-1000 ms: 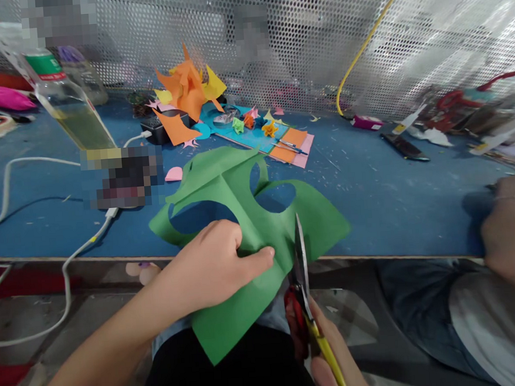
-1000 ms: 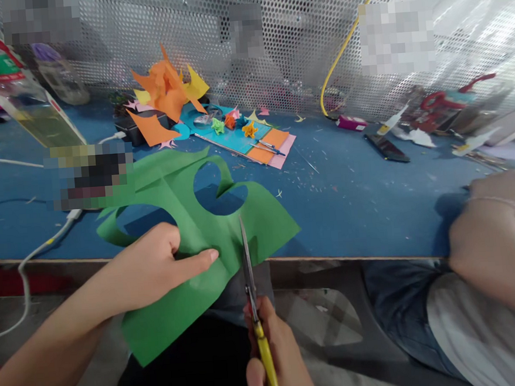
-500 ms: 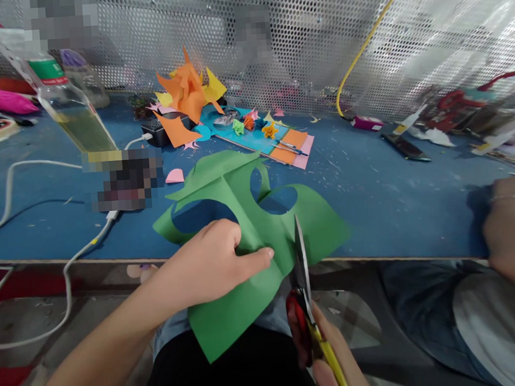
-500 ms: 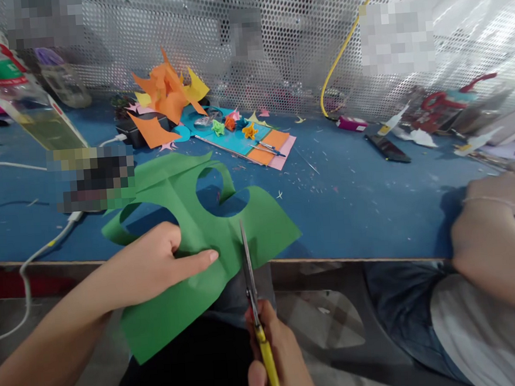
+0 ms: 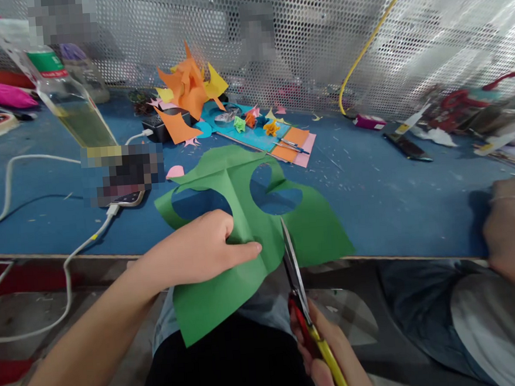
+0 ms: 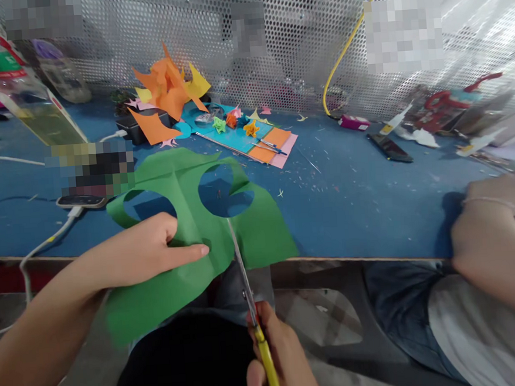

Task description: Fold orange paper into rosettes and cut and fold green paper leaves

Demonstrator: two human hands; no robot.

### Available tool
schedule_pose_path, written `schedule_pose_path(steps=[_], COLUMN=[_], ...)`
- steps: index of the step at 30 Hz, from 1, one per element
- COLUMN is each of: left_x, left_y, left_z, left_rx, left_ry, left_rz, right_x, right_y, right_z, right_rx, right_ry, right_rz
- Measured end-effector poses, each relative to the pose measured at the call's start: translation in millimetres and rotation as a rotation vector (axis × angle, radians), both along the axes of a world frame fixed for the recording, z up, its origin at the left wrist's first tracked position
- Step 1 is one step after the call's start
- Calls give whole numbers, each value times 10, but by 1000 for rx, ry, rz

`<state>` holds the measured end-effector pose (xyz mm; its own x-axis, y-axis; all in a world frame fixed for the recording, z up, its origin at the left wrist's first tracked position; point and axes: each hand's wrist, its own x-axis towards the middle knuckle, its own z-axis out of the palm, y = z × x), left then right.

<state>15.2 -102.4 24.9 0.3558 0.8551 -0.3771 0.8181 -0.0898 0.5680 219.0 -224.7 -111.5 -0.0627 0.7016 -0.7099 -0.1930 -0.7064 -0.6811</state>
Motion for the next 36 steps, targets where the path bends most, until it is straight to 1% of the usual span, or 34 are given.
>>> schedule_pose_path(steps=[2,4,7,10,14,17,19,22,25,27,29,31,33,36], left_x=[0,-1,-3,-1,6,7,2,-12,-27,-33,-31,-25,-18,-9], left_y=[12,18,9,-13,-37,-36,-26,-7,1,-1,-6,-7,-3,13], left_z=[-9,-18,-25,-31,-38,-36,-31,-17,9,32,54,69,73,65], left_rx=[2,1,2,-12,-46,-45,-39,-31,-26,-24,-30,-41,-49,-27], left_ry=[-6,-15,-28,-53,-94,-102,-96,-70,-49,-40,-28,-14,-9,-9], left_rz=[-10,-14,-12,-6,24,41,24,-13,-17,-13,-17,-24,-27,-42], right_x=[9,19,33,37,5,-46,-68,-52,24,97,172,231,256,217], right_y=[7,-2,-38,-51,-13,0,-9,-43,-112,-178,-236,-257,-237,-187], right_z=[-28,-45,-63,-62,40,137,151,80,-21,-63,-88,-112,-143,-165], right_rx=[-54,-58,55,114,174,173,156,139,105,167,316,396,404,355], right_ry=[23,22,-26,-53,-62,-110,-141,-131,-130,-177,-249,-315,-340,-279], right_rz=[-15,-12,27,59,89,61,35,53,61,30,11,72,131,160])
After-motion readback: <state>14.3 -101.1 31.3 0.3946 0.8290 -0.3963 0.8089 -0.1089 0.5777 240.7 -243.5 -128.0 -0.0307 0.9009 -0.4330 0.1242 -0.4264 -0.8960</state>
